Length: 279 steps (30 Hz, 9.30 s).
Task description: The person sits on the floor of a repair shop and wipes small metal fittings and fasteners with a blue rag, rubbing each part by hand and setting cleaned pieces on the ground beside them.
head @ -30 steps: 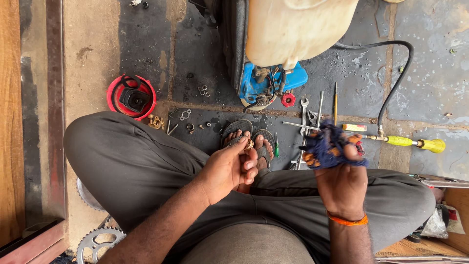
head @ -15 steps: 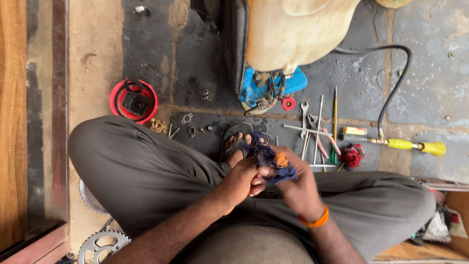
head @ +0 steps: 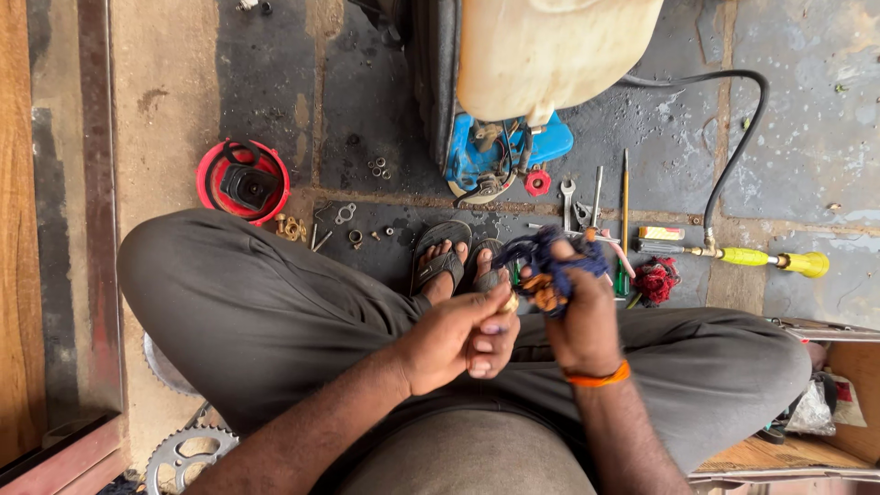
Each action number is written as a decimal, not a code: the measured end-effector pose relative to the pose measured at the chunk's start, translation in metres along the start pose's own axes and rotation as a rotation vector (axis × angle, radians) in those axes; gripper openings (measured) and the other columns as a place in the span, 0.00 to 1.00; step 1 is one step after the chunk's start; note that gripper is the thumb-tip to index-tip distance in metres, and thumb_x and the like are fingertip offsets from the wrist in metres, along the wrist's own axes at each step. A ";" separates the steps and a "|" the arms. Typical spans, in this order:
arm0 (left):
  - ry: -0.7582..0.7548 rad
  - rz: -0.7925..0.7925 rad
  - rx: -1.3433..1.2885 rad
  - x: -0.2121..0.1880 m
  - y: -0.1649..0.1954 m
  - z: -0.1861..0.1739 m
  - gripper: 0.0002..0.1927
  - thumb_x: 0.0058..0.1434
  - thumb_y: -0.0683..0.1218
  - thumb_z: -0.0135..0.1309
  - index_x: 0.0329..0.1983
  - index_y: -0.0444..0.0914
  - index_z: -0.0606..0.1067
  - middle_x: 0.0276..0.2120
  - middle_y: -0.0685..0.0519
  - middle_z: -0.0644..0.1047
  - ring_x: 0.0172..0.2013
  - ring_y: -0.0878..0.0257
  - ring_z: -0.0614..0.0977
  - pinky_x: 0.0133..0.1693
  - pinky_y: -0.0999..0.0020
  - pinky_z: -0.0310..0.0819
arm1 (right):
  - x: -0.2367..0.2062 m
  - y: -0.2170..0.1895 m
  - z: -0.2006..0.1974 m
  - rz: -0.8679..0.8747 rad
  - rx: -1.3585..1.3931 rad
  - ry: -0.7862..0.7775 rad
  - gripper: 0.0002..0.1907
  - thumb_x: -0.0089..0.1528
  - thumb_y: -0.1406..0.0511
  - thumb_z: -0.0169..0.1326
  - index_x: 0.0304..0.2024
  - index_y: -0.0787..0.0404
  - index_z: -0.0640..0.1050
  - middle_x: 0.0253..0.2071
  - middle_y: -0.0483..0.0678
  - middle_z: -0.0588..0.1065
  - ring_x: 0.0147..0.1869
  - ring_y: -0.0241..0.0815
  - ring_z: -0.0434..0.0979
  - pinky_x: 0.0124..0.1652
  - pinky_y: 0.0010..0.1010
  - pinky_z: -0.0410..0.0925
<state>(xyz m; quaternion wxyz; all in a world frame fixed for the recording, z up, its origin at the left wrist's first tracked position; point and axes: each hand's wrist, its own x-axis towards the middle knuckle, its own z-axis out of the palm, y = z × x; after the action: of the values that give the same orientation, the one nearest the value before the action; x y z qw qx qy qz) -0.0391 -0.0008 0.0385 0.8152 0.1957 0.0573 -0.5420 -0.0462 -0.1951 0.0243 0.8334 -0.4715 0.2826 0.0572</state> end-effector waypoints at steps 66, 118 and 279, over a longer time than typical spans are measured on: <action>0.361 0.124 0.454 0.014 -0.010 -0.023 0.19 0.74 0.55 0.44 0.37 0.36 0.75 0.28 0.55 0.75 0.31 0.66 0.80 0.36 0.68 0.78 | -0.047 -0.019 0.007 -0.927 -1.279 -0.181 0.26 0.49 0.74 0.59 0.52 0.63 0.80 0.43 0.54 0.75 0.44 0.52 0.76 0.45 0.35 0.69; 0.495 0.906 1.667 -0.005 0.005 0.026 0.13 0.61 0.48 0.65 0.47 0.41 0.81 0.37 0.55 0.82 0.38 0.60 0.84 0.37 0.62 0.69 | -0.030 0.000 -0.026 0.207 -0.061 -0.115 0.23 0.67 0.57 0.53 0.61 0.61 0.74 0.47 0.46 0.80 0.41 0.35 0.77 0.32 0.26 0.67; 0.406 0.144 0.223 0.011 0.029 -0.006 0.12 0.66 0.51 0.56 0.43 0.38 0.75 0.42 0.50 0.80 0.42 0.61 0.84 0.45 0.61 0.83 | -0.015 -0.020 -0.032 -0.095 0.017 0.024 0.17 0.64 0.58 0.52 0.51 0.60 0.72 0.39 0.46 0.77 0.44 0.37 0.80 0.46 0.30 0.74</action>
<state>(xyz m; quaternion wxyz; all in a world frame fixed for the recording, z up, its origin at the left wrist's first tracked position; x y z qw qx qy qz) -0.0077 0.0016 0.0368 0.7968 0.3930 0.1461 -0.4351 -0.0650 -0.2303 0.0348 0.8357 -0.4778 0.2706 0.0094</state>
